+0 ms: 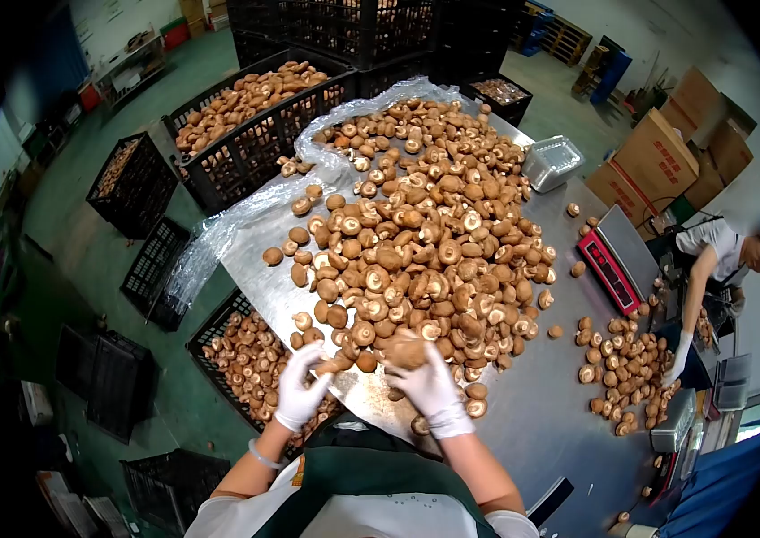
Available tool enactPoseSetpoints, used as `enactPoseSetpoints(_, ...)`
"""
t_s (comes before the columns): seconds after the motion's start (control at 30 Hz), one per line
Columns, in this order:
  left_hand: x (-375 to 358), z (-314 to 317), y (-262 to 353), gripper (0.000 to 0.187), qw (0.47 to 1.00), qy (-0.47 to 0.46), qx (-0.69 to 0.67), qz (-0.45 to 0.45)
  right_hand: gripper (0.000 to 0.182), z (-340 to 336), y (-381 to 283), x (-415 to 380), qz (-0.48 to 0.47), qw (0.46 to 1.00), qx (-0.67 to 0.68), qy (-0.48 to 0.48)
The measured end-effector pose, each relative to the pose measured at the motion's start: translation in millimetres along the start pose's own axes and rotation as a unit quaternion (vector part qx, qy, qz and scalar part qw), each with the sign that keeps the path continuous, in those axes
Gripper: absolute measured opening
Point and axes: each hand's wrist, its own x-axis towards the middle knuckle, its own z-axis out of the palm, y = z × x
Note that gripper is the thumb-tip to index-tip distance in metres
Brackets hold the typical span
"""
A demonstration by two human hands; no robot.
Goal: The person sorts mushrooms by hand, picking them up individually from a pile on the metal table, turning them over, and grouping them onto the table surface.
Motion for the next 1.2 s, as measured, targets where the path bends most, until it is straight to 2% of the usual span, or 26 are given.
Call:
enactPoseSetpoints(0.03, -3.7, -9.7, -15.5, 0.037, 0.999, 0.030, -0.002, -0.036, 0.057, -7.5, -15.0, -10.2, -0.024, 1.000, -0.007, 0.016)
enactPoseSetpoints(0.1, -11.8, -33.4, -46.5, 0.036, 0.973, 0.096, -0.094, -0.189, 0.056, -32.7, -50.1, -28.0, -0.102, 0.993, 0.020, 0.046)
enactPoseSetpoints(0.17, -17.7, -62.8, -80.5, 0.041, 0.976, 0.116, 0.036, -0.183, 0.052, -68.8, -94.1, -40.1, -0.172, 0.976, 0.128, -0.030)
enactPoseSetpoints(0.23, -27.2, -78.1, -111.7, 0.047, 0.926, 0.131, 0.312, -0.168, 0.046, -108.6, -142.0, -56.3, -0.314, 0.921, 0.201, 0.111)
enactPoseSetpoints(0.3, -15.5, -81.0, -110.9, 0.048, 0.933, 0.153, 0.279, -0.168, 0.052, -162.8, -187.9, -74.0, -0.462, 0.851, 0.189, 0.164)
enactPoseSetpoints(0.37, 7.5, -76.3, -103.2, 0.043, 0.948, 0.102, 0.265, -0.143, 0.057, -194.2, -215.0, -96.6, -0.449, 0.806, 0.317, 0.222)
enactPoseSetpoints(0.4, 23.1, -66.1, -95.4, 0.037, 0.956, 0.114, 0.231, -0.141, 0.056, -180.4, -212.6, -91.3, -0.475, 0.779, 0.303, 0.277)
enactPoseSetpoints(0.43, 35.8, -54.9, -100.4, 0.034, 0.964, 0.113, 0.201, -0.132, 0.056, -171.6, -203.0, -79.6, -0.471, 0.784, 0.300, 0.272)
enactPoseSetpoints(0.47, 52.1, -43.8, -95.7, 0.030, 0.972, 0.099, 0.148, -0.155, 0.054, -167.4, -191.1, -73.4, -0.443, 0.849, 0.175, 0.228)
enactPoseSetpoints(0.5, 66.7, -28.7, -100.6, 0.026, 0.981, 0.101, 0.100, -0.133, 0.052, -163.9, -179.3, -70.0, -0.407, 0.894, 0.047, 0.181)
enactPoseSetpoints(0.53, 82.7, -17.9, -95.6, 0.022, 0.975, 0.071, 0.163, -0.134, 0.048, -165.6, -168.0, -60.0, -0.335, 0.940, -0.019, 0.062)
enactPoseSetpoints(0.57, 98.4, -5.9, -91.5, 0.023, 0.969, 0.050, 0.217, -0.107, 0.045, -119.7, -145.3, -46.3, -0.327, 0.938, -0.016, 0.119)
enactPoseSetpoints(0.6, 112.1, 4.6, -91.3, 0.031, 0.948, -0.011, 0.292, -0.124, 0.045, -87.7, -128.3, -35.9, -0.313, 0.928, -0.059, 0.191)
enactPoseSetpoints(0.63, 124.6, 15.2, -91.3, 0.043, 0.914, -0.075, 0.369, -0.154, 0.044, -73.9, -116.6, -30.2, -0.287, 0.934, -0.135, 0.162)
enactPoseSetpoints(0.77, 138.1, 36.4, -105.0, 0.055, 0.889, -0.119, 0.423, -0.130, 0.047, -27.0, -76.2, -17.3, -0.216, 0.920, -0.306, 0.118)
enactPoseSetpoints(0.83, 132.2, 29.6, -109.1, 0.051, 0.947, -0.060, 0.229, -0.218, 0.046, -14.4, -60.4, -15.5, -0.178, 0.902, -0.385, 0.081)
enactPoseSetpoints(0.87, 124.6, 21.4, -112.4, 0.045, 0.964, -0.063, 0.018, -0.256, 0.044, -6.1, -54.9, -15.7, -0.151, 0.892, -0.421, 0.062)
enactPoseSetpoints(0.9, 116.8, 19.7, -117.4, 0.043, 0.946, -0.044, -0.228, -0.228, 0.042, -3.6, -46.3, -13.4, -0.136, 0.894, -0.426, 0.032)
enactPoseSetpoints(0.97, 108.3, -2.5, -99.5, 0.045, 0.897, -0.115, -0.313, -0.292, 0.041, 5.3, -33.6, -4.7, -0.074, 0.895, -0.440, -0.017)
enactPoseSetpoints(1.0, 104.0, -3.7, -93.4, 0.045, 0.896, -0.117, -0.311, -0.295, 0.041, 8.1, -27.3, 2.9, -0.047, 0.897, -0.437, -0.039)
enactPoseSetpoints(1.07, 97.7, -1.5, -79.5, 0.049, 0.841, -0.143, -0.455, -0.254, 0.042, 10.9, -11.8, 23.0, 0.014, 0.920, -0.386, -0.072)
enactPoseSetpoints(1.1, 96.5, -1.0, -61.1, 0.049, 0.828, -0.162, -0.480, -0.242, 0.048, 12.6, -6.1, 34.5, 0.025, 0.923, -0.371, -0.096)
enactPoseSetpoints(1.17, 92.3, 8.5, -42.3, 0.050, 0.841, -0.217, -0.440, -0.231, 0.057, 26.4, 9.3, 49.4, 0.013, 0.968, -0.239, -0.079)
enactPoseSetpoints(1.2, 92.8, 9.7, -31.7, 0.058, 0.888, -0.271, -0.333, -0.167, 0.062, 18.8, 15.9, 60.9, 0.029, 0.983, -0.143, -0.113)
